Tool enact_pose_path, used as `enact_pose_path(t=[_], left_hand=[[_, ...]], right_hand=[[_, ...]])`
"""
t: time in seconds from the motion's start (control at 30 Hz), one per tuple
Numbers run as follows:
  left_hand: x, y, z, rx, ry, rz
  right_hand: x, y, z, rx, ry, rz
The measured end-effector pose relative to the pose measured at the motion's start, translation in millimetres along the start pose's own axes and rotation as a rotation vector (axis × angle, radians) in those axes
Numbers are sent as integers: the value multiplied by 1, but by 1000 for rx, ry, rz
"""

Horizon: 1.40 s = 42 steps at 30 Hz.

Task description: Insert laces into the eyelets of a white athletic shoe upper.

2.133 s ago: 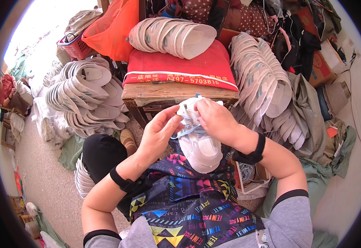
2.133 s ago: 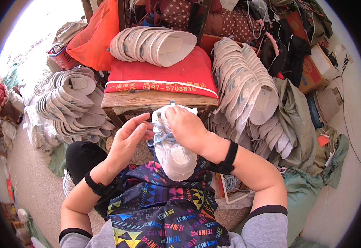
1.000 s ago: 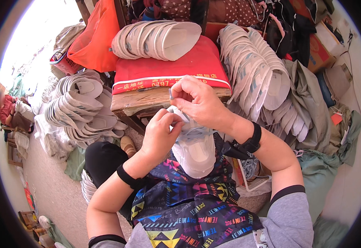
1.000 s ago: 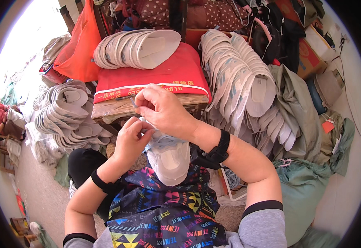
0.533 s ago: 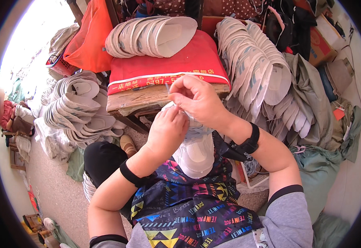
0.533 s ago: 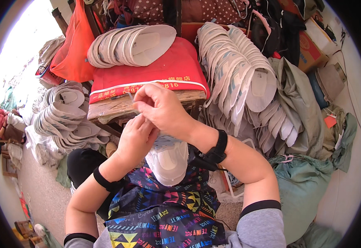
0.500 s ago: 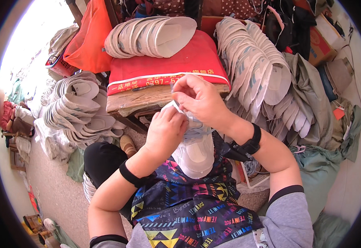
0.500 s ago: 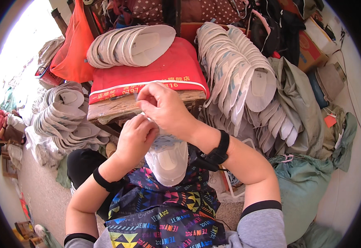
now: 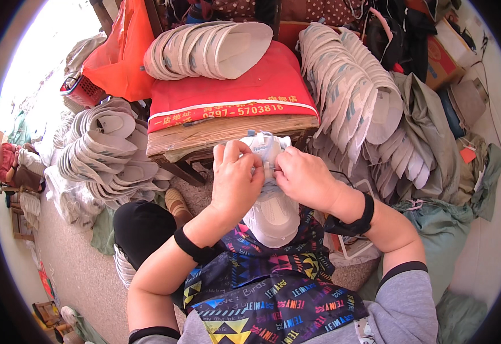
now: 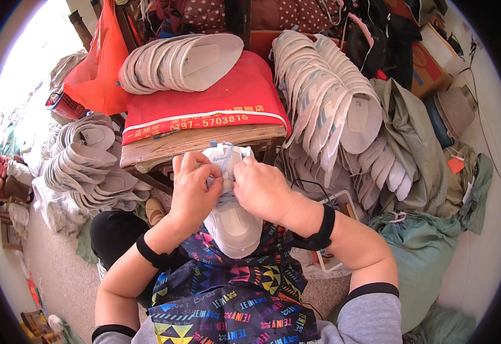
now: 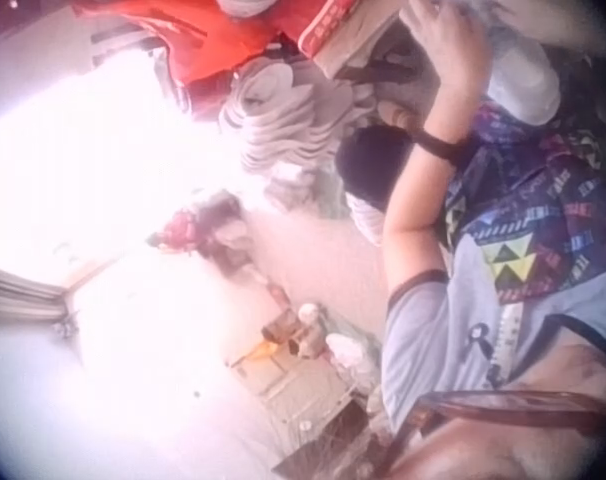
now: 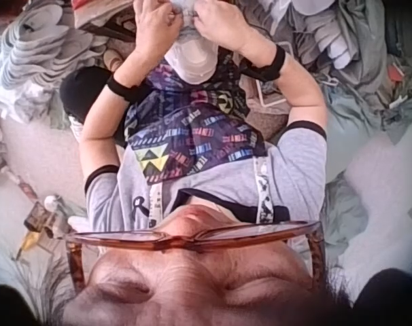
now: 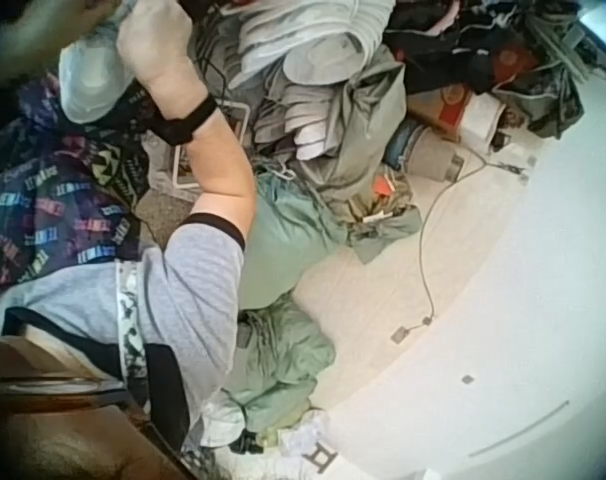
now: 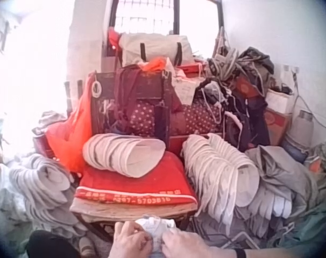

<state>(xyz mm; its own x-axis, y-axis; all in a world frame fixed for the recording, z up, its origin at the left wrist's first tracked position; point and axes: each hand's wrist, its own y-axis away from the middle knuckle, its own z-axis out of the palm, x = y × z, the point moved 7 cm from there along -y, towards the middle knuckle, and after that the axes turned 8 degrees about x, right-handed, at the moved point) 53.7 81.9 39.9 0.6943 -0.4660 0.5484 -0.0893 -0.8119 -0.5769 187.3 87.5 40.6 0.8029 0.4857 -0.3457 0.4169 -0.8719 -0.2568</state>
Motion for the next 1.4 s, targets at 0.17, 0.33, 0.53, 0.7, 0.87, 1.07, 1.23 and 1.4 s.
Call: enact_pose_path(t=[0.17, 0.33, 0.53, 0.7, 0.87, 1.07, 1.23, 1.4], left_hand=[[-5, 4, -2, -20, 90, -96], [0, 14, -27, 75, 44, 38], [4, 29, -22, -46, 46, 111], [-4, 19, -21, -51, 143, -5], [-35, 21, -18, -132, 260, -226], [-28, 26, -13, -89, 276, -209], [-45, 20, -23, 83, 333, -290], [-33, -2, -13, 24, 196, -210]], right_hand=[[5, -3, 2, -62, -183, 47], [8, 4, -28, 211, -132, -27], [102, 4, -94, 562, 251, 86], [171, 23, -150, 684, 498, 202], [229, 57, -210, 717, 683, 379], [290, 106, -234, 634, 771, 580], [167, 58, -135, 573, 364, 188], [5, 29, -41, 238, -151, -104]])
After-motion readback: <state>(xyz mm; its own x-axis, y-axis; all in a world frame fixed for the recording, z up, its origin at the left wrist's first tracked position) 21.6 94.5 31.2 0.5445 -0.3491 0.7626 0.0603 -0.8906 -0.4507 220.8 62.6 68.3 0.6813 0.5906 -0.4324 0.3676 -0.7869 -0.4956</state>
